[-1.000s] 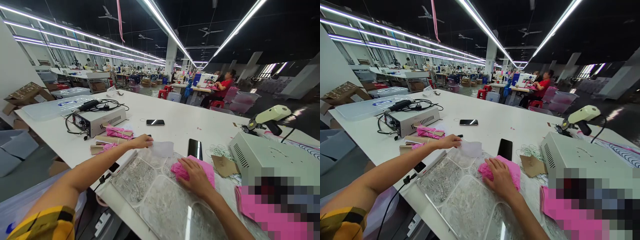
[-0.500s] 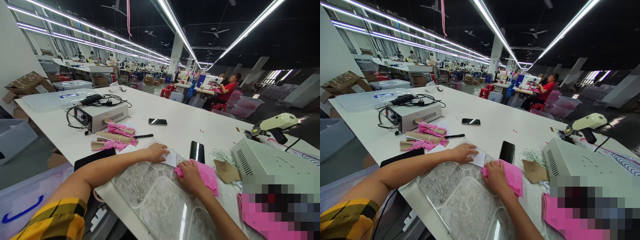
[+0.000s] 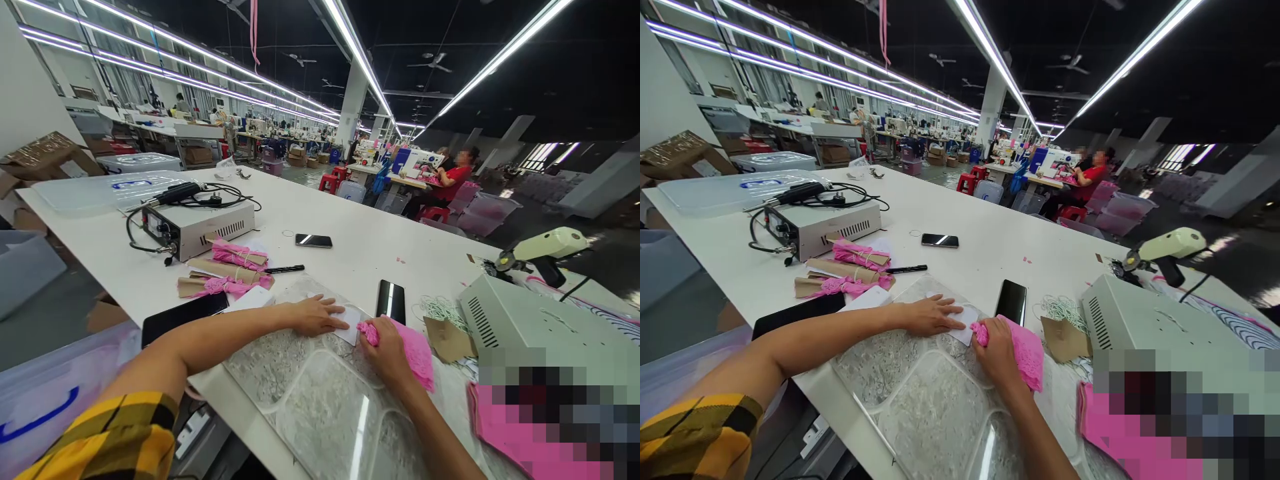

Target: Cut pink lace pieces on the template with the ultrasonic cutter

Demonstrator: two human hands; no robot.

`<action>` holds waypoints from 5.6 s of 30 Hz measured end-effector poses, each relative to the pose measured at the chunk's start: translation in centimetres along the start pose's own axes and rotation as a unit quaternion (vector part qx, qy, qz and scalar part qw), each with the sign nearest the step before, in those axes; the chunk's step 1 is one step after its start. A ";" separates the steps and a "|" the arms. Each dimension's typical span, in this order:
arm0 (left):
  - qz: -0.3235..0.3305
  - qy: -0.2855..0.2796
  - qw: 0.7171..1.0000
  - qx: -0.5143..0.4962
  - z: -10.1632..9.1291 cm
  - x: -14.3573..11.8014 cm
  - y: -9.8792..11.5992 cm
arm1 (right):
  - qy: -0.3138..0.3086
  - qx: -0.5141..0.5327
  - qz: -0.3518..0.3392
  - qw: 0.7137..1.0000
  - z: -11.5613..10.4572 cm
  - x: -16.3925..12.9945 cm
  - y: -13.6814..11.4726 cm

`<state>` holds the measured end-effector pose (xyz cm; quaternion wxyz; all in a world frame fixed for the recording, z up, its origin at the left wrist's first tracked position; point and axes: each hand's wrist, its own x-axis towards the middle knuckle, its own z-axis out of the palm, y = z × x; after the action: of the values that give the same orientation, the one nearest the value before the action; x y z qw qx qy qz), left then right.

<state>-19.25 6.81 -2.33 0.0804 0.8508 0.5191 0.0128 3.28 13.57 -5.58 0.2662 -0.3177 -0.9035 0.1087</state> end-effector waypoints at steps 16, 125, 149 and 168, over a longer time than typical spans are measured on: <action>0.034 0.042 0.998 -0.046 -0.3 0.0 -1.8 | 0.034 0.054 0.041 0.997 -6.8 -3.9 4.0; -0.324 0.211 0.510 -0.768 -1.5 6.2 9.4 | 0.066 -0.017 0.082 0.994 -6.7 -5.2 4.0; -0.284 0.146 0.542 -0.777 -2.5 6.7 10.4 | 0.111 0.163 0.309 0.930 -9.5 -5.5 5.8; -0.227 0.131 0.540 -0.800 -2.9 7.7 10.0 | 0.084 0.621 0.328 0.707 -8.0 -3.3 5.8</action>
<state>-7.22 9.49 1.55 0.6591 0.2756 0.4738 0.5150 12.84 16.14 -2.39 0.4254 -0.3649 -0.4452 0.6983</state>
